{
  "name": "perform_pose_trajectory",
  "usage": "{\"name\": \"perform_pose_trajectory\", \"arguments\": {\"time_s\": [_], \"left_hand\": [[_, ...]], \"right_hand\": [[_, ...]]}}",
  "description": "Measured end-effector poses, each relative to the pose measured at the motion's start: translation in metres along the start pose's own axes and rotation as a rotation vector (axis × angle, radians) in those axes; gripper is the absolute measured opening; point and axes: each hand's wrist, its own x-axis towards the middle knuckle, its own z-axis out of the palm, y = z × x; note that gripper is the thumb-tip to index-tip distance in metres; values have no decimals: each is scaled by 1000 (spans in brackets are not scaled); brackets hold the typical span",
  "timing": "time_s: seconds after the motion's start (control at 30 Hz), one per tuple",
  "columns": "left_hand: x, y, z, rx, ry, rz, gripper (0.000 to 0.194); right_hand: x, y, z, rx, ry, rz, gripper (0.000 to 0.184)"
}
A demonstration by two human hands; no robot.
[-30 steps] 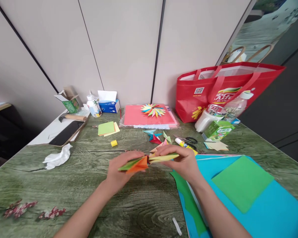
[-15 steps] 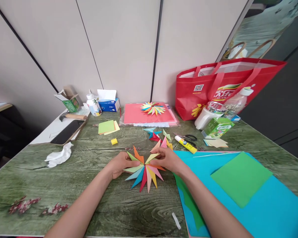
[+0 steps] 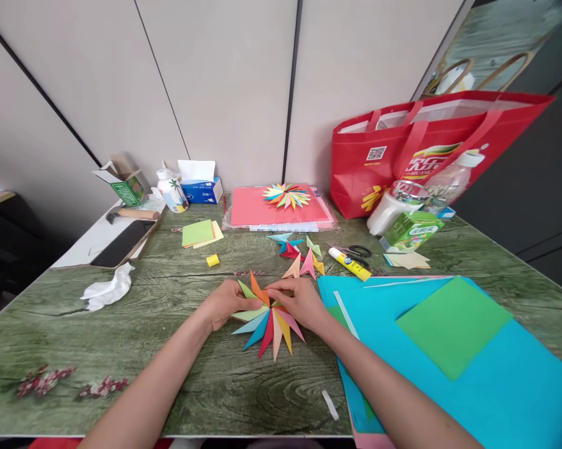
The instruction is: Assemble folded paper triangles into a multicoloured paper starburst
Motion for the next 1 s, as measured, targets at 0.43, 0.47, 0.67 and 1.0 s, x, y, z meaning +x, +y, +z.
{"name": "perform_pose_trajectory", "arguments": {"time_s": [0.43,0.47,0.67,1.0], "left_hand": [[-1,-1,3,-16,-1,13,34],[-1,-1,3,-16,5,12,33],[0,0,3,21,28,-6,28],[0,1,4,36,59,0,30]], "right_hand": [[1,4,4,106,-12,20,11],[1,4,5,108,-9,24,11],[2,3,7,92,-11,47,11],[1,9,7,112,-3,80,15]]}}
